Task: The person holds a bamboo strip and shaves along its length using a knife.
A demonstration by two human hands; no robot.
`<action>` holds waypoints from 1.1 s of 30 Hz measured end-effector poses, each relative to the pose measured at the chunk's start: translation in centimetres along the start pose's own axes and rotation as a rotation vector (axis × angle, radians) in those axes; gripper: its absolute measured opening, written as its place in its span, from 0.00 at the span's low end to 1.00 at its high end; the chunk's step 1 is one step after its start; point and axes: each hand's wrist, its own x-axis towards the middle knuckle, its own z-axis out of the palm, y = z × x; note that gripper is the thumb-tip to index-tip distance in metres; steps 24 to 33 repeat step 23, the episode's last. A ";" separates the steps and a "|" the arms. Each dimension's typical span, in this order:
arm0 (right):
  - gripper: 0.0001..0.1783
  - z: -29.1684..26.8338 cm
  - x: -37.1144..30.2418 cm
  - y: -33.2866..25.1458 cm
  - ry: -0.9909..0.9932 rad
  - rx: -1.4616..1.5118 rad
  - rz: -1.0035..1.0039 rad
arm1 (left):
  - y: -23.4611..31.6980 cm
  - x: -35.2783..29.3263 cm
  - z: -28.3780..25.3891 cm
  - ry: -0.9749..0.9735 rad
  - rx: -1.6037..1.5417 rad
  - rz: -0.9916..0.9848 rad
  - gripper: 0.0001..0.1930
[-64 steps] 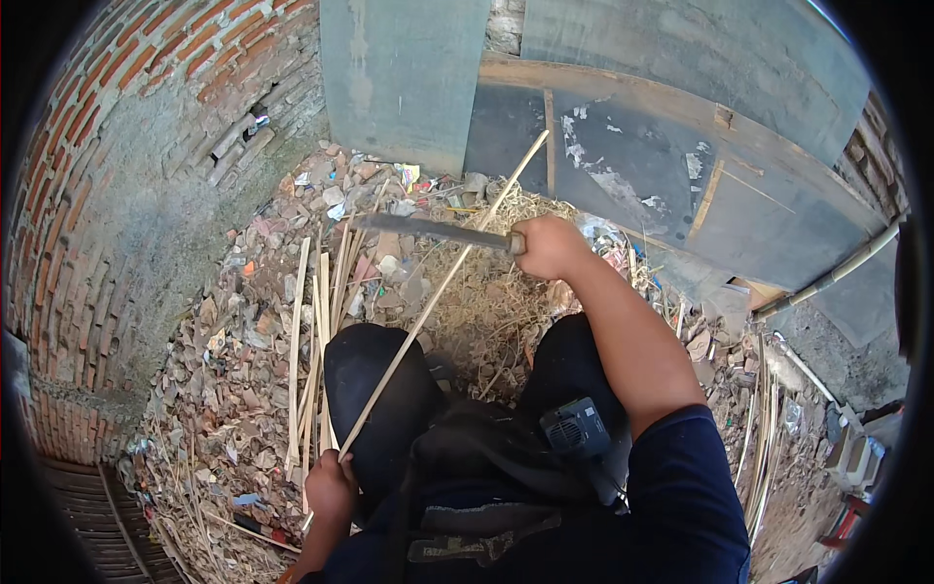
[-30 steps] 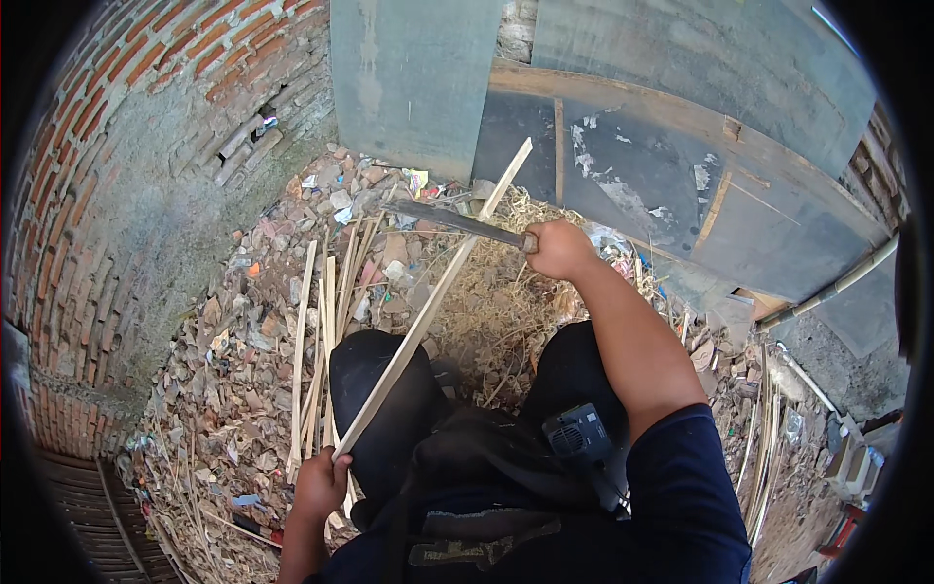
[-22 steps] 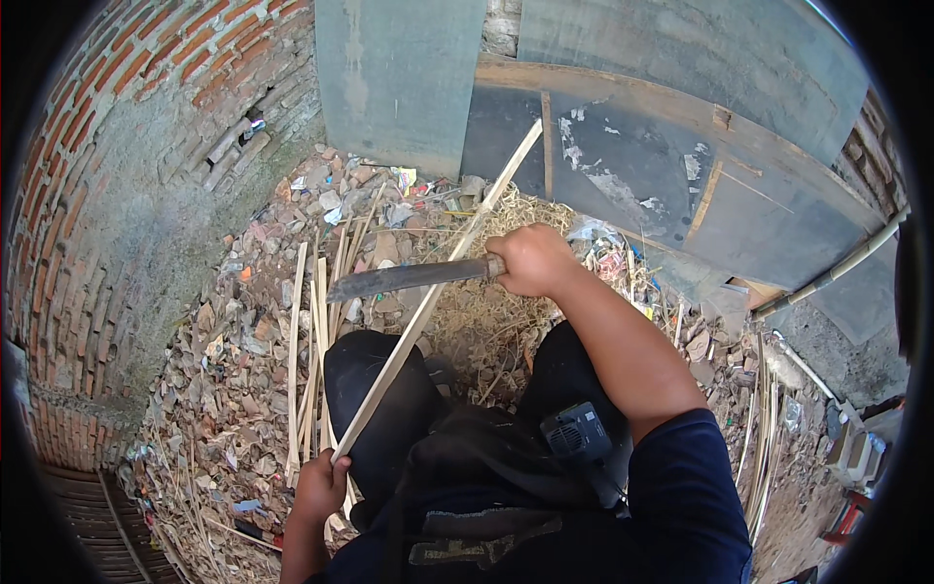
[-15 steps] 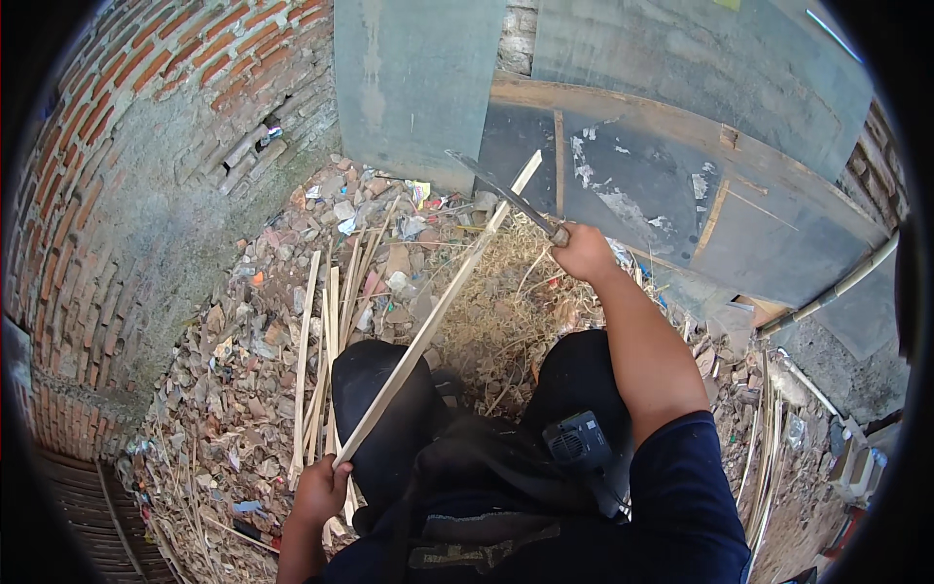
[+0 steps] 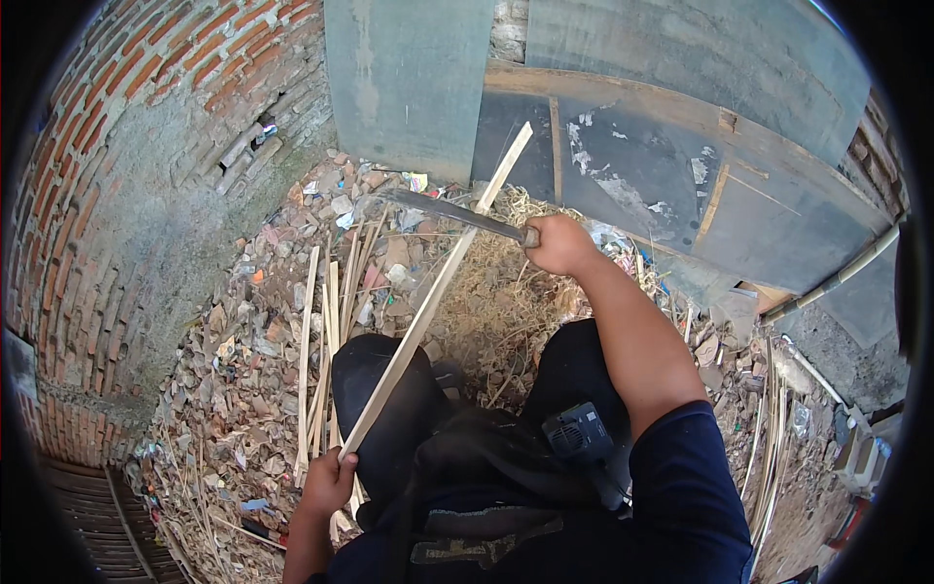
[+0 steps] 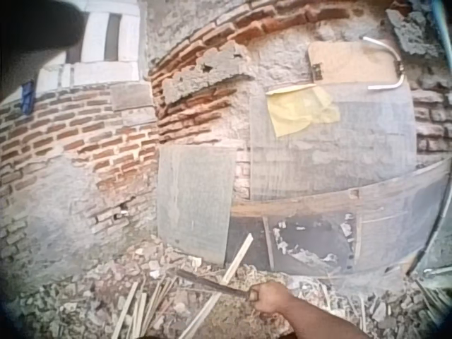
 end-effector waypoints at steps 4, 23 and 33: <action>0.17 1.4 -0.8 0.0 0.163 -0.123 -0.028 | 0.1 0.4 -0.1 -0.035 -0.052 -0.022 0.23; 0.23 -0.2 -0.7 1.9 0.295 0.136 0.187 | -1.2 -0.5 0.1 -0.090 -0.088 -0.109 0.26; 0.23 -0.2 -0.7 1.9 0.295 0.136 0.187 | -1.2 -0.5 0.1 -0.090 -0.088 -0.109 0.26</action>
